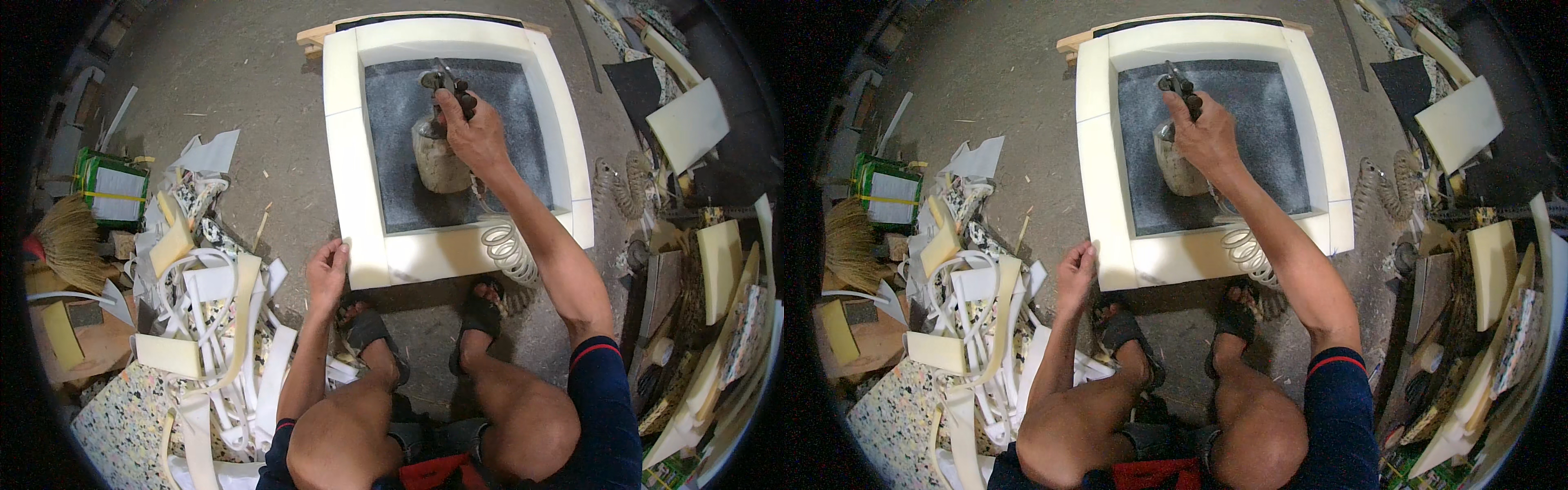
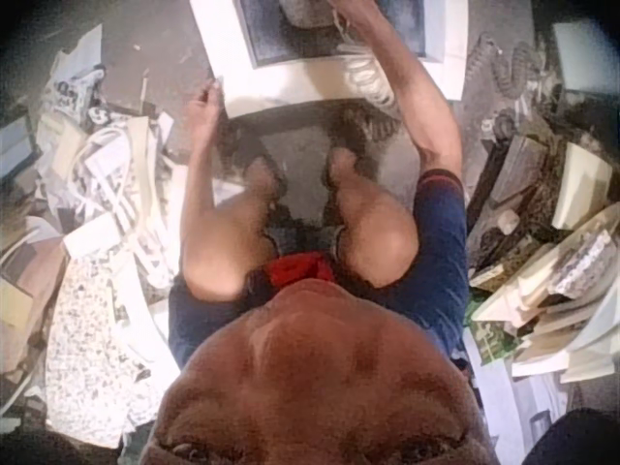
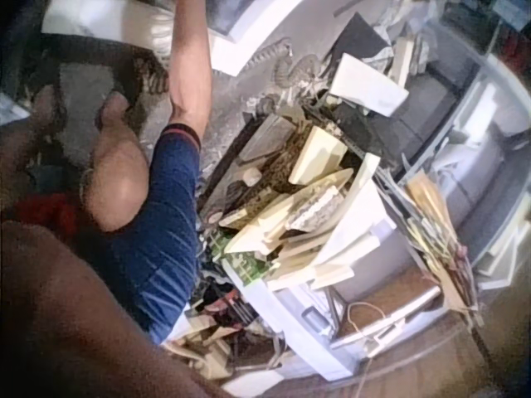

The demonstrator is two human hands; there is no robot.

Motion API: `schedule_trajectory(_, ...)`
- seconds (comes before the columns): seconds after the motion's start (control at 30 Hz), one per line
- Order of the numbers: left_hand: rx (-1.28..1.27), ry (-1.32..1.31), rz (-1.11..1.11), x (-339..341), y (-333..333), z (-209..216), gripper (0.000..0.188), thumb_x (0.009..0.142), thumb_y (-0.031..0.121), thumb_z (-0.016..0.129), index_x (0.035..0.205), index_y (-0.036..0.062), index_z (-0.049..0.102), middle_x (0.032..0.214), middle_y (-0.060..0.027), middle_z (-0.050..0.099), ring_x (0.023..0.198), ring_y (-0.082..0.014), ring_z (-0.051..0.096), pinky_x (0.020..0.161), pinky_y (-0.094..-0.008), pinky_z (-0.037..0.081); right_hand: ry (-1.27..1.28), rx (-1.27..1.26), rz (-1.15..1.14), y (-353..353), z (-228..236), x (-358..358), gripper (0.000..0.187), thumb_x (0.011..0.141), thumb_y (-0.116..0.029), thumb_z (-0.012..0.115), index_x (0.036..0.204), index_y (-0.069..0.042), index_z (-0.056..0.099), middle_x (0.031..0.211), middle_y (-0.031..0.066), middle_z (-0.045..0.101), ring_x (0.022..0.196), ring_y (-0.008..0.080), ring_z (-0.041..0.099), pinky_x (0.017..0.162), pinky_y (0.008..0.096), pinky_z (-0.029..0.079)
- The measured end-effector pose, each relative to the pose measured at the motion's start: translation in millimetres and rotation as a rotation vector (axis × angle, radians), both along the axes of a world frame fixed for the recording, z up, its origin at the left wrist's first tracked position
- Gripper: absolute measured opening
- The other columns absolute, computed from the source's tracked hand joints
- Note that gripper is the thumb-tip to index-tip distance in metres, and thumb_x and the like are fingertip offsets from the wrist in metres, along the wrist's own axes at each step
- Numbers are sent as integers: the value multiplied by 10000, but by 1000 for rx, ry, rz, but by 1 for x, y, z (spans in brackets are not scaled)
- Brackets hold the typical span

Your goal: The person places a white foam strip onto a black panel, sprays adhesive onto the panel, and attaches a white foam frame around it. They press the frame into place and spray adhesive again to secure the assembly.

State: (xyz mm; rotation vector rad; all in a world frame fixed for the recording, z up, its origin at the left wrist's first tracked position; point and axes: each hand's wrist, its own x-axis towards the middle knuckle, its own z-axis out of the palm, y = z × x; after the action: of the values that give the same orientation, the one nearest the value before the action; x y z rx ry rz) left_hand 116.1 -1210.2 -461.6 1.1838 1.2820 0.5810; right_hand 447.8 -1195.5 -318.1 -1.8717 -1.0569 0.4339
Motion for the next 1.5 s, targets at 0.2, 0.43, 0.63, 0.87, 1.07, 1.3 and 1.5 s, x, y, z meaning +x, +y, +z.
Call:
schedule_trajectory(0.2,-80,31,-3,1,-7,-13,388,994,282,586,1170,-59,641,1012,-79,691,879,-139,610,811,-290,488,57,17,-60,3,-4,-2,598,939,-603,561,807,-23,624,665,48,615,636,164,597,630,341,482)
schedule_trajectory(0.43,-84,-5,33,-2,-14,-27,411,1004,327,565,1140,-52,649,959,-79,681,849,-135,592,796,-297,482,-53,34,-201,-7,-11,27,596,932,-600,572,806,-19,617,656,53,613,613,167,608,587,336,482)
schedule_trajectory(0.63,-95,-58,18,-1,-18,-21,432,1019,385,520,1091,-22,646,861,-67,666,738,-134,580,693,-305,484,11,-1,-315,-20,-4,55,593,928,-576,570,866,8,652,785,221,664,791,397,661,744,465,495)
schedule_trajectory(0.87,-433,-196,143,-3,-32,-17,731,998,634,304,1243,-8,553,1071,-166,624,921,-242,598,716,-421,509,6,-4,-465,-28,-6,89,555,932,-509,568,929,31,691,880,264,687,917,415,669,847,463,485)
schedule_trajectory(1.07,-759,-259,360,-4,-46,-27,923,936,757,191,1482,23,311,1535,-239,271,1423,-395,265,1093,-679,223,-43,56,-564,-32,-18,117,521,939,-475,588,893,36,682,743,137,638,706,240,607,646,374,463)
schedule_trajectory(1.3,-1041,-631,470,22,-74,-33,905,932,759,146,1518,83,279,1555,-216,250,1427,-418,263,1129,-667,213,-87,71,-595,-33,-27,135,499,943,-463,599,843,22,662,640,67,611,497,160,556,472,350,433)
schedule_trajectory(1.5,-943,-899,507,34,-69,-41,868,938,748,116,1488,121,355,1523,-175,330,1361,-388,368,1116,-596,299,107,50,-438,-37,-14,127,465,964,-464,578,875,-9,611,645,50,585,405,125,482,368,296,375)
